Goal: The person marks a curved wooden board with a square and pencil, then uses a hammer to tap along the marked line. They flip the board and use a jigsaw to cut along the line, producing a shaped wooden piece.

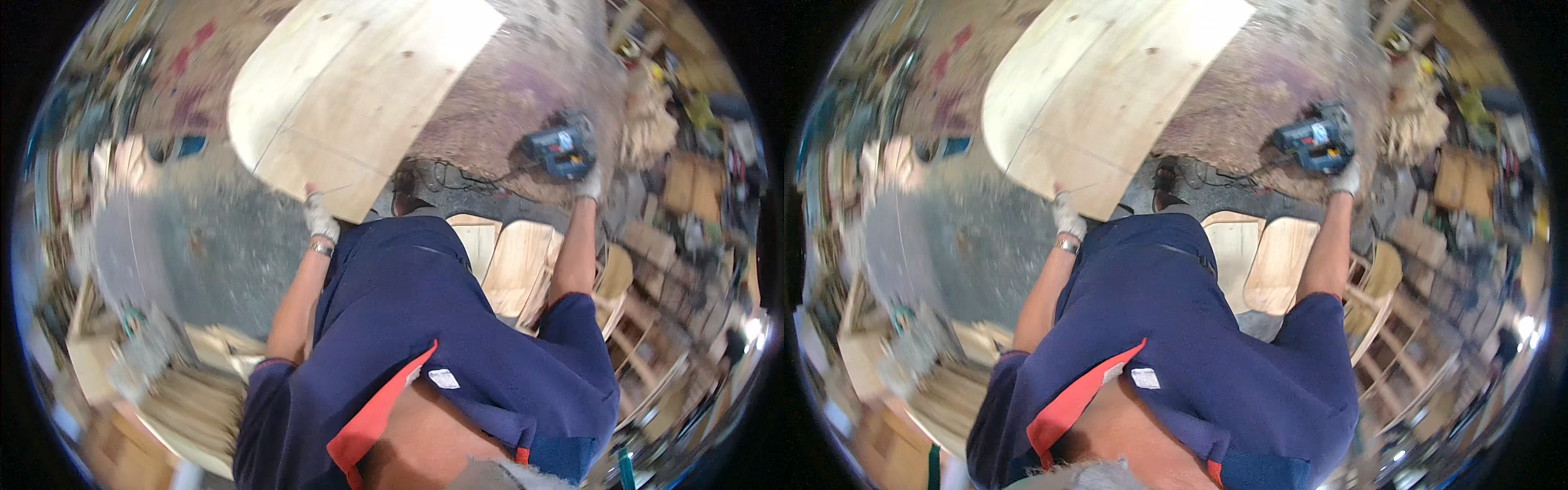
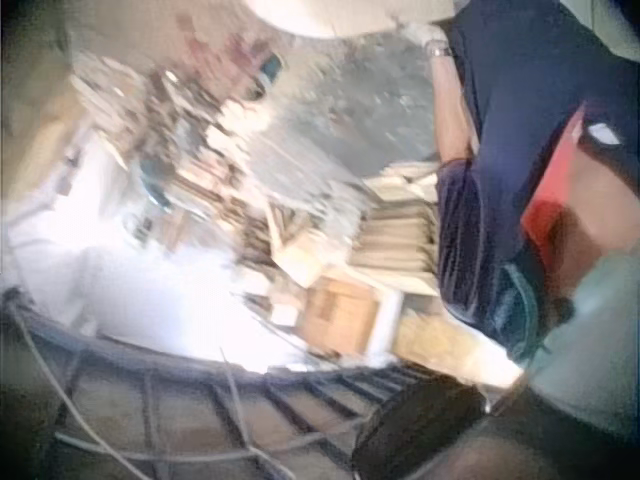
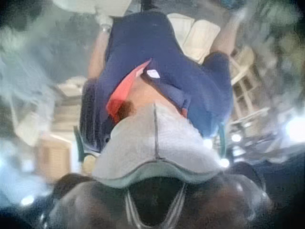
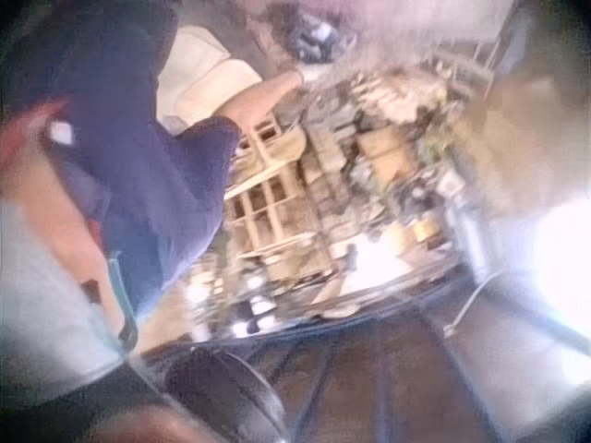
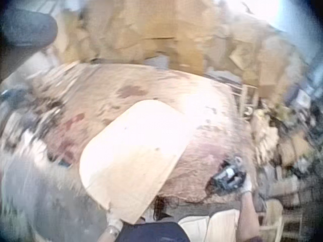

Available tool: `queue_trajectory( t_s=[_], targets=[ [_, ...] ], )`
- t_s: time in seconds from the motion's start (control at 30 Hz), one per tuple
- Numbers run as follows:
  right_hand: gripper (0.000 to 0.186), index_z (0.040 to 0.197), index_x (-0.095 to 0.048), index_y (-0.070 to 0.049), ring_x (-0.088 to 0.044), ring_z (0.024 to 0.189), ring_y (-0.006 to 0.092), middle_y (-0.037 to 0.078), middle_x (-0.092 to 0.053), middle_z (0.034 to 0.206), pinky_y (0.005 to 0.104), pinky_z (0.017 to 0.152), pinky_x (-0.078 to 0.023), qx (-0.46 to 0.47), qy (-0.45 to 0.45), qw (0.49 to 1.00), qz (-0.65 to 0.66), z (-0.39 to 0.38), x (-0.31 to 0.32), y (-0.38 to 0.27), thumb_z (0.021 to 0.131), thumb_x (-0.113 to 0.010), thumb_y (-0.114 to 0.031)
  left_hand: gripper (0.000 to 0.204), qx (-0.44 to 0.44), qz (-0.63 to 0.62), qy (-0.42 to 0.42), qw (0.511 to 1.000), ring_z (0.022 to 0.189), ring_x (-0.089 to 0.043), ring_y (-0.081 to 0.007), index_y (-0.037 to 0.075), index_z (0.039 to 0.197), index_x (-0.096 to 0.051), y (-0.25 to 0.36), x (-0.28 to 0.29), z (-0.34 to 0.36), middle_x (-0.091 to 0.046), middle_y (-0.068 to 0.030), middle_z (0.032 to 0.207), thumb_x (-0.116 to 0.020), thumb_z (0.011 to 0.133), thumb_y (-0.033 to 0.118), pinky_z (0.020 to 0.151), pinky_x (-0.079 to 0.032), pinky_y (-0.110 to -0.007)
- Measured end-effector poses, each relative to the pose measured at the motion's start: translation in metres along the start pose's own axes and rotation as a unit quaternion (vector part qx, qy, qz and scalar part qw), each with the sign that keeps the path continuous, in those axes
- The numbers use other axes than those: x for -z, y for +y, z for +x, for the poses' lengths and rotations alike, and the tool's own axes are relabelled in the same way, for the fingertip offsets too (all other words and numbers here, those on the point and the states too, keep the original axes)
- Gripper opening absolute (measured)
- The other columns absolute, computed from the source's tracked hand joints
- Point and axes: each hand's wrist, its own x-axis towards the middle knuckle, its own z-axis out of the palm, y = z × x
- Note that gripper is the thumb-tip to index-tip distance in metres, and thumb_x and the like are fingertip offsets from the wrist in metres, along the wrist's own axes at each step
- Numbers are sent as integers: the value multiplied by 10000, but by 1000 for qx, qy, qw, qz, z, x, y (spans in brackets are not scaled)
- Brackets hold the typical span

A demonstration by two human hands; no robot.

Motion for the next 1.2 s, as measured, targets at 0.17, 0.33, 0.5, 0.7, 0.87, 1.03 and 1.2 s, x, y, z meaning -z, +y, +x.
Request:
queue_trajectory(
  t_s=[0.17,0.33,0.5,0.7,0.87,1.03,1.2],
  targets=[
    [547,1369,-593,-93,-587,1261,336,130,-627,1370,551,1100,-448,-33,-29,999,0,-6,-14,-19,1049,-468,-517,595,-15,58,4,998,1217,-549,-194,-19,1340,-535,30,-19,-28,-574,-104,1367,-637,1002,461,957,-521,-359],
    [573,1332,-562,-14,-626,1175,359,204,-650,1271,532,1059,-493,-14,-162,968,190,-69,-45,-7,981,-645,-460,779,-83,62,130,986,1165,-594,-232,-33,1377,-445,87,-13,-3,-595,-149,1329,-774,891,480,942,-532,-380],
    [167,1000,-556,-42,-599,814,264,92,-591,893,441,855,-538,60,-121,971,199,-109,-144,-21,928,-618,-179,718,-112,62,152,980,1082,-658,-255,-16,1256,-615,127,-2,90,-686,-145,1220,-774,860,560,920,-538,-406],
    [187,1049,-610,-33,-600,694,204,79,-638,876,339,654,-528,63,-246,963,-84,-242,-183,-48,864,-638,-38,900,-142,371,236,887,1002,-713,-410,-8,1005,-761,125,-1,157,-737,-276,1008,-633,753,847,856,-550,-486],
    [197,1016,-632,8,-601,625,178,74,-636,806,305,586,-496,13,-279,902,-328,-351,-205,-54,823,-655,-20,1000,-136,400,216,880,1109,-673,-457,-10,1152,-718,121,3,150,-709,-317,1100,-566,756,895,919,-528,-517],
    [272,1060,-696,29,-664,739,131,62,-724,864,293,704,-536,23,-392,700,-596,-395,-234,-37,791,-727,3,749,-147,428,232,861,938,-701,-468,-9,863,-753,130,0,144,-691,-323,850,-565,884,716,787,-543,-526],
    [346,1028,-715,-4,-737,785,228,149,-739,838,359,735,-551,113,-413,569,-702,-402,-247,-2,770,-815,-213,695,-183,414,232,861,900,-706,-464,-2,853,-755,131,-5,135,-684,-320,839,-584,898,671,753,-543,-531]
  ],
)
